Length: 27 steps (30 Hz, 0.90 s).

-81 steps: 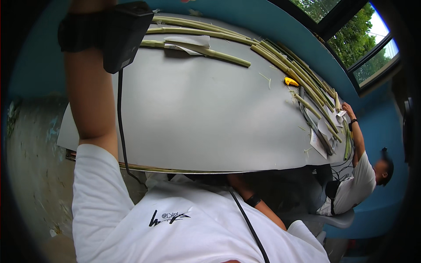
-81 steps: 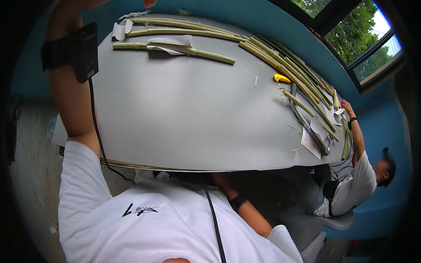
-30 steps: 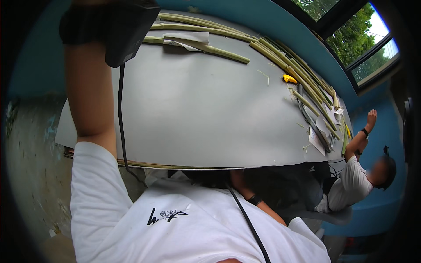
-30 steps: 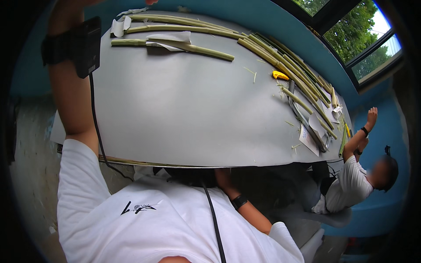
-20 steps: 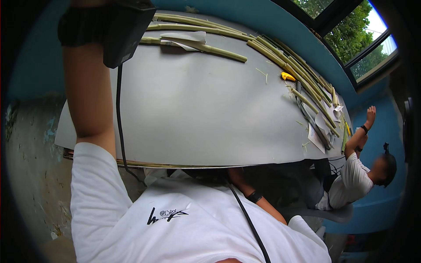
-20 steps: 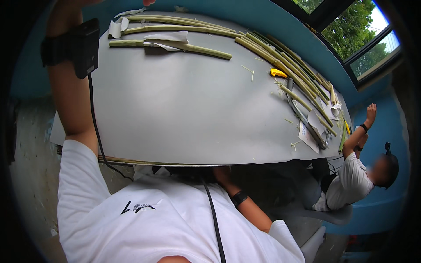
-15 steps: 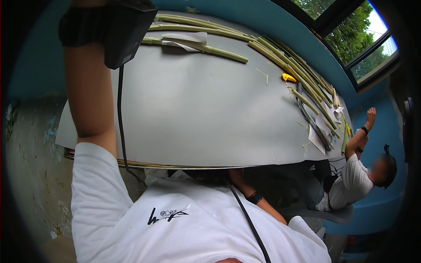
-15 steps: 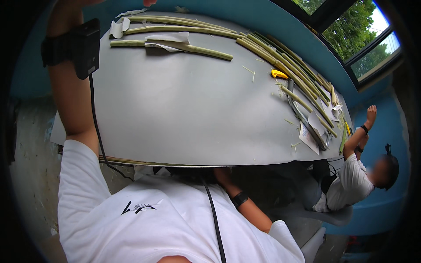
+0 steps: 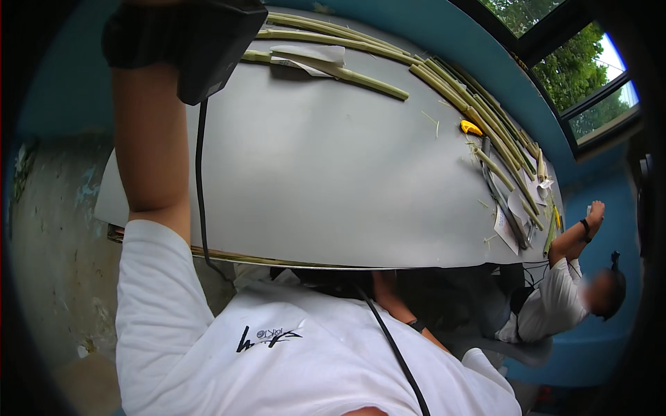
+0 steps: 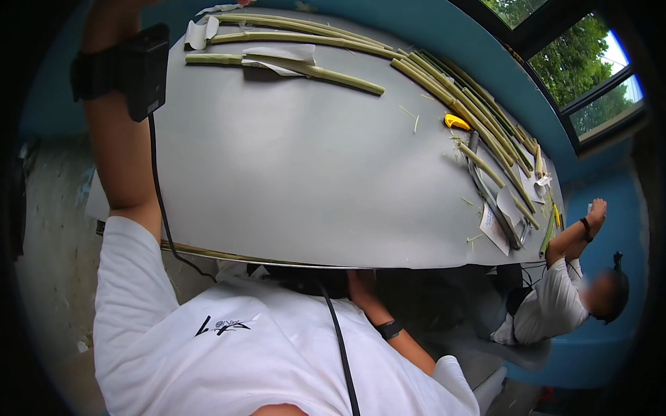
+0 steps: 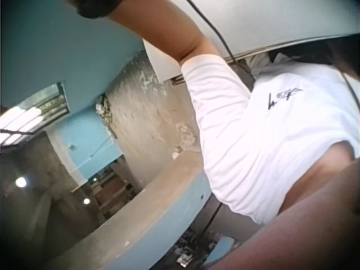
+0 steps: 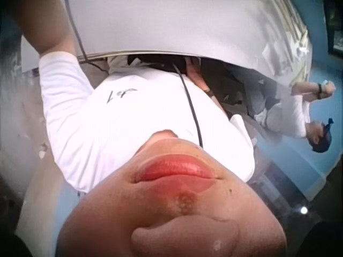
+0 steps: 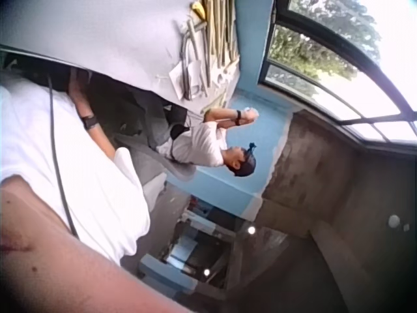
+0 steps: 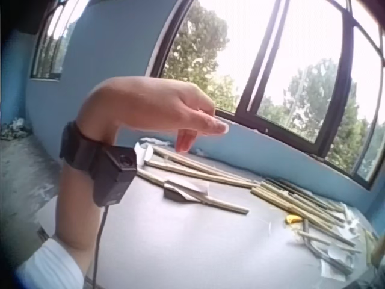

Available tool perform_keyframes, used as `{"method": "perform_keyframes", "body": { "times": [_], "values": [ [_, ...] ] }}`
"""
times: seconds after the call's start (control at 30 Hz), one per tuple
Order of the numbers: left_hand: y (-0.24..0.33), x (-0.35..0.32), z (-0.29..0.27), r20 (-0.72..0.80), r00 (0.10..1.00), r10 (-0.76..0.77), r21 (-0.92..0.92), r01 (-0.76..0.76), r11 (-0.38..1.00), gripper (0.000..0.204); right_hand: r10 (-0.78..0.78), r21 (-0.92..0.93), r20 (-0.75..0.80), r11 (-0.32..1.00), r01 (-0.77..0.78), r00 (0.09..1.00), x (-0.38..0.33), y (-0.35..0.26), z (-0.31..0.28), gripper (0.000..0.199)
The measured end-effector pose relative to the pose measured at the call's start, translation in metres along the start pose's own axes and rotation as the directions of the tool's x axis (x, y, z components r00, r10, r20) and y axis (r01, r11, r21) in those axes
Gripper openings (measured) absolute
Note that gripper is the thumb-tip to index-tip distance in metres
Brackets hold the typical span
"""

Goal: The recorder is processing bamboo stalks by stripping away outer layers and wrapping sections with paper or tape.

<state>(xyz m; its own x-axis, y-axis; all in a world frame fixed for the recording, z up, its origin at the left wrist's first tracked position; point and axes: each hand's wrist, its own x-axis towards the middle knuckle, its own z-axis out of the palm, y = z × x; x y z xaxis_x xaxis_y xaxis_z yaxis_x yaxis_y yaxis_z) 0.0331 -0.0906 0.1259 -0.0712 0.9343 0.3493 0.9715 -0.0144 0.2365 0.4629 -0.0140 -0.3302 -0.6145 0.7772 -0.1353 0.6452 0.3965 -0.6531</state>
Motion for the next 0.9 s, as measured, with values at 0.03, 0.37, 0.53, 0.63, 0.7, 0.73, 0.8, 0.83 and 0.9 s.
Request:
{"method": "perform_keyframes", "body": {
  "times": [0.03, 0.37, 0.53, 0.63, 0.7, 0.73, 0.8, 0.83, 0.9],
  "values": [
    [0.003, 0.000, -0.001, -0.029, 0.999, 0.030, 0.022, -0.030, 0.999, 0.056, -0.049, -0.106, 0.004, 0.993, 0.049, 0.999, -0.002, 0.012, 0.002, 0.054],
    [0.011, 0.007, -0.005, 0.005, 0.997, -0.077, 0.020, 0.077, 0.997, 0.058, -0.465, -0.371, 0.095, 0.804, 0.465, 0.880, 0.017, 0.018, 0.006, 0.042],
    [0.015, 0.005, -0.005, -0.014, 0.998, -0.062, 0.034, 0.062, 0.997, 0.057, -0.064, -0.404, 0.173, 0.905, 0.131, 0.983, 0.019, 0.007, 0.004, 0.040],
    [0.015, 0.003, -0.005, -0.019, 0.998, -0.055, 0.020, 0.055, 0.998, 0.057, -0.322, -0.494, 0.183, 0.787, 0.370, 0.929, 0.020, 0.024, 0.005, 0.041],
    [0.011, -0.003, -0.006, -0.017, 0.999, 0.046, 0.005, -0.046, 0.999, 0.058, -0.344, -0.449, 0.169, 0.807, 0.383, 0.923, 0.026, 0.040, 0.009, 0.041],
    [0.008, -0.004, -0.007, -0.019, 0.996, 0.087, 0.005, -0.087, 0.996, 0.058, -0.374, -0.395, 0.164, 0.823, 0.408, 0.913, 0.030, 0.042, 0.009, 0.041],
    [-0.004, 0.005, -0.008, -0.007, 0.996, 0.090, 0.004, -0.090, 0.996, 0.058, -0.370, -0.348, 0.156, 0.847, 0.402, 0.916, 0.028, 0.046, 0.010, 0.040],
    [0.001, 0.008, -0.006, 0.012, 0.999, 0.052, 0.004, -0.052, 0.999, 0.059, -0.357, -0.293, 0.145, 0.875, 0.385, 0.923, 0.027, 0.046, 0.011, 0.040],
    [0.010, 0.003, -0.007, -0.006, 1.000, 0.004, 0.025, -0.004, 1.000, 0.059, -0.319, -0.327, 0.172, 0.874, 0.359, 0.932, 0.030, 0.046, 0.011, 0.039]
  ]
}}
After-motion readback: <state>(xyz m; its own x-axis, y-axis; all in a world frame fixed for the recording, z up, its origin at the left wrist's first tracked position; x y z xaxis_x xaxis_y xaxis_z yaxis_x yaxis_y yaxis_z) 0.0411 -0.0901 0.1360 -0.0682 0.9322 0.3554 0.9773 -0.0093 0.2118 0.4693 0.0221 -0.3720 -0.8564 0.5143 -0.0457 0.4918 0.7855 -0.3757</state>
